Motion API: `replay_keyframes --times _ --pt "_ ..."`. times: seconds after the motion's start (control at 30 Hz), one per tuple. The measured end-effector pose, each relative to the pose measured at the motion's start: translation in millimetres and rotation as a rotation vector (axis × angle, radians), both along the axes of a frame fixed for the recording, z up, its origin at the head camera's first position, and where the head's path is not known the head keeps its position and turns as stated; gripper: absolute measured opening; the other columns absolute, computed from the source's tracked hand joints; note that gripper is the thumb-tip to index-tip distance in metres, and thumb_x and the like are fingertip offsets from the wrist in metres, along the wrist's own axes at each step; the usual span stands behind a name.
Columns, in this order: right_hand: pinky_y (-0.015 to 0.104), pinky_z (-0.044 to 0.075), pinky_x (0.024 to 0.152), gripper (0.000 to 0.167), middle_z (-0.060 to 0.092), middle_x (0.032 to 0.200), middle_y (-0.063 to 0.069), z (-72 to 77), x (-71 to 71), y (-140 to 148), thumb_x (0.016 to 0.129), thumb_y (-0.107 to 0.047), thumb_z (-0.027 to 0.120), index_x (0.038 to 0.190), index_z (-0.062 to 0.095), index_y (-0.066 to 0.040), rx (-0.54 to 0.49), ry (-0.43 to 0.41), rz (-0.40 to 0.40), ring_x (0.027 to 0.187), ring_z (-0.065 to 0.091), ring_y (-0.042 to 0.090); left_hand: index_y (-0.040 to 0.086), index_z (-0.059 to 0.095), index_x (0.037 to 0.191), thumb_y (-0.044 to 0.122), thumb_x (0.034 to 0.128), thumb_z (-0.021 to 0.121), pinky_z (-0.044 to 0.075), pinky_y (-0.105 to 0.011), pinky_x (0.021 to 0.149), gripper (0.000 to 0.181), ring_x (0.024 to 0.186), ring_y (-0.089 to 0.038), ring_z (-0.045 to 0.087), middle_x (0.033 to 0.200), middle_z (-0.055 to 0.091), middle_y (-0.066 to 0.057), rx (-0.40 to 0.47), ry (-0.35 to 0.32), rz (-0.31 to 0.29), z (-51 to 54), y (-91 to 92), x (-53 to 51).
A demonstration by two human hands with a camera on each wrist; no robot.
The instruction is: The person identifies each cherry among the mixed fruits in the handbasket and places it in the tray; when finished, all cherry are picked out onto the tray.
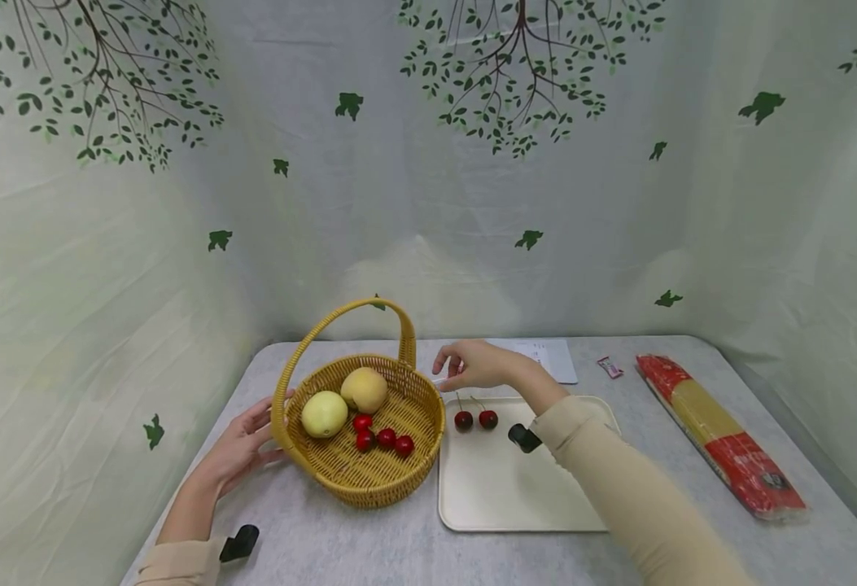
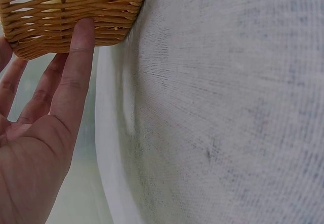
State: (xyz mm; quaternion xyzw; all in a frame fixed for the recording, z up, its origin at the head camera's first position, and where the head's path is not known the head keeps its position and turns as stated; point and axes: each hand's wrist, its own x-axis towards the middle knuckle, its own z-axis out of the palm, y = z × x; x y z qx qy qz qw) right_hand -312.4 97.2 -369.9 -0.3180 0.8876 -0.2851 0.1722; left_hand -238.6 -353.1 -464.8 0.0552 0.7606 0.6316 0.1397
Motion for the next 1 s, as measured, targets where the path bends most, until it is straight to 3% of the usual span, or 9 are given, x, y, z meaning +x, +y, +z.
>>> replay_keyframes --times 0.3,0.5,0.6,0.73,1.0 --pt "0.029 0.057 0.083 0.029 0.073 0.108 0.003 5.3 1.2 -44.7 0.102 -0.028 0.077 0.126 0.072 -0.012 0.053 -0.004 0.128 0.095 0.067 0.015 0.011 0.027 0.17 0.025 0.1132 0.057 0.06 -0.05 0.105 0.066 0.124 0.002 0.061 0.176 0.019 -0.021 0.004 0.001 0.005 -1.5 -3.7 0.8" --pt "0.027 0.057 0.074 0.031 0.071 0.102 0.002 0.9 2.5 -69.9 0.102 -0.025 0.077 0.128 0.074 -0.01 0.119 -0.124 0.161 0.086 0.067 0.018 0.007 0.032 0.168 0.024 0.1127 0.058 0.061 -0.045 0.102 0.063 0.126 0.003 0.06 0.174 0.02 -0.021 0.02 0.013 -0.011 -1.4 -4.5 -0.4" --pt "0.031 0.06 0.074 0.029 0.068 0.106 0.003 -0.8 5.1 -79.8 0.102 -0.026 0.077 0.127 0.076 -0.012 0.166 -0.187 0.153 0.087 0.07 0.024 0.008 0.036 0.167 0.024 0.1126 0.058 0.061 -0.045 0.103 0.061 0.127 0.0 0.06 0.174 0.021 -0.022 0.029 0.014 -0.021 -0.2 -4.1 -0.8" --pt "0.041 0.065 0.084 0.027 0.066 0.116 0.003 -0.6 10.2 -90.7 0.101 -0.025 0.078 0.125 0.077 -0.013 0.209 -0.289 0.112 0.098 0.075 0.035 0.01 0.037 0.167 0.025 0.1127 0.058 0.06 -0.048 0.106 0.061 0.128 -0.005 0.059 0.174 0.022 -0.023 0.036 -0.002 -0.028 0.7 -3.0 -1.6" --pt "0.048 0.066 0.088 0.014 0.069 0.109 0.004 -6.2 10.7 -107.0 0.098 -0.025 0.08 0.11 0.08 -0.018 0.266 -0.454 0.047 0.108 0.077 0.044 0.008 0.037 0.166 0.026 0.112 0.06 0.06 -0.048 0.105 0.062 0.128 -0.01 0.059 0.172 0.025 -0.023 0.017 -0.019 0.008 2.5 -0.5 -0.3"
